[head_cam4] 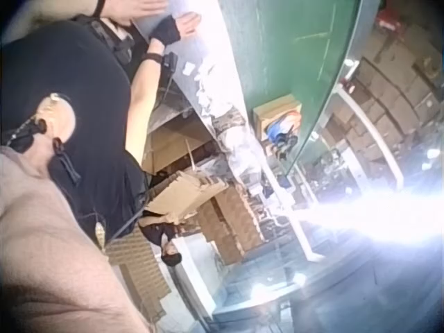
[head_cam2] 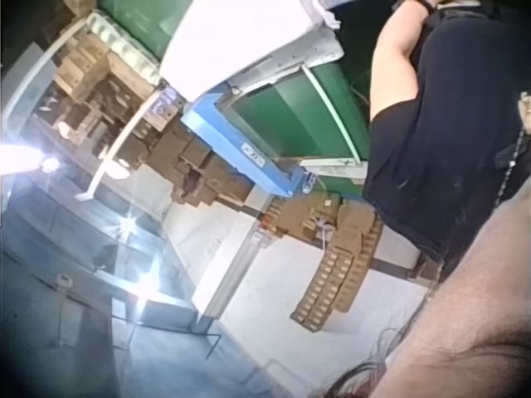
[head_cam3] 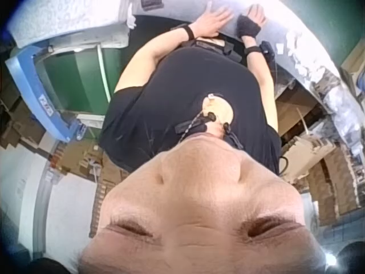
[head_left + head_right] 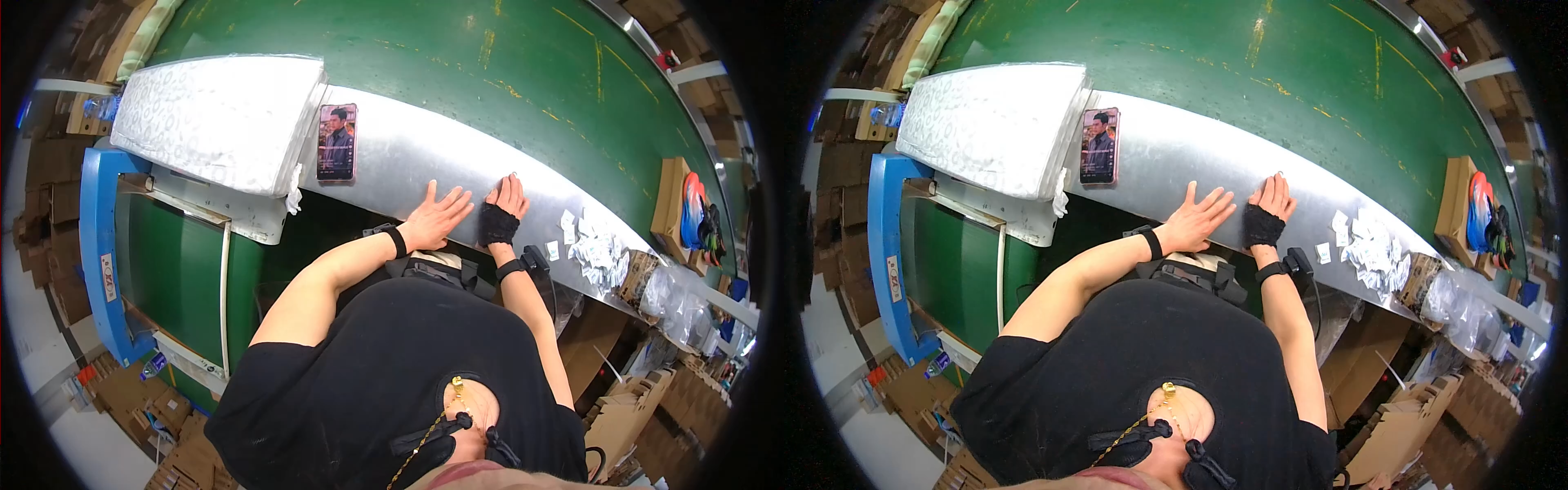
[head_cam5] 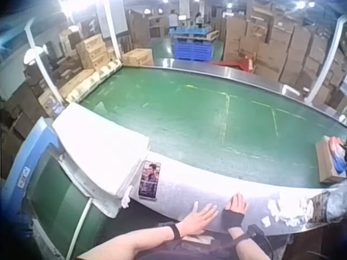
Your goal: Packaging manufactured shoes into shoeboxes on a conveyor belt including tissue paper and silica gel packets.
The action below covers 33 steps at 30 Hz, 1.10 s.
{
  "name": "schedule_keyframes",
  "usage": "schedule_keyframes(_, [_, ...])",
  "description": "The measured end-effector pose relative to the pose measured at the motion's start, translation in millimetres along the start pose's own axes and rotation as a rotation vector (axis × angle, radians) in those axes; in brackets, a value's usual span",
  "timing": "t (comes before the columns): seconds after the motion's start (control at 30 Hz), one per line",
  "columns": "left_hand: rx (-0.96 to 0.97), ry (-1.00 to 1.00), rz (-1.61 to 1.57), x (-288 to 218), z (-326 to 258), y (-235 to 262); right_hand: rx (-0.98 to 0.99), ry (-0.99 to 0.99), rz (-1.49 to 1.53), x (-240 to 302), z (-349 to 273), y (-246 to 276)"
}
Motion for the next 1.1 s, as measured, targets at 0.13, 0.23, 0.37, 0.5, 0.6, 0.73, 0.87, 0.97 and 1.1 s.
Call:
schedule_keyframes(0.13, [-0.025,-0.019,0.001,4,-1,-1,0.011,0.003,0.008,3,2,2])
schedule_keyframes(0.23, [-0.024,-0.034,-0.002,6,0,-1,0.006,0.009,-0.029,4,2,5])
schedule_keyframes(0.37, [-0.033,-0.046,-0.001,7,1,-4,0.009,0.001,-0.024,4,3,4])
schedule_keyframes(0.5, [-0.071,-0.055,-0.057,7,2,-7,0.005,-0.014,-0.031,2,1,3])
schedule_keyframes(0.6, [-0.101,-0.051,-0.07,6,1,-8,0.021,-0.025,-0.025,4,1,5])
schedule_keyframes(0.73, [-0.112,-0.038,-0.046,5,0,-8,0.022,-0.022,-0.027,3,1,2])
schedule_keyframes(0.87, [-0.092,-0.034,-0.068,5,0,-5,0.029,-0.028,-0.01,2,2,3])
schedule_keyframes(0.97, [-0.095,-0.028,-0.07,4,0,-5,0.031,-0.029,-0.015,2,2,3])
schedule_keyframes(1.1, [-0.138,-0.021,-0.041,3,1,-10,0.003,-0.011,-0.023,3,2,4])
Point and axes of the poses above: each hand's wrist, its own z-axis towards the middle knuckle, its own y-axis out of the back of the hand, x = y × z, the point moved 2 cm from there along z, towards the middle knuckle, and after that the axes turned 12 degrees about x, right-handed, at the moved point
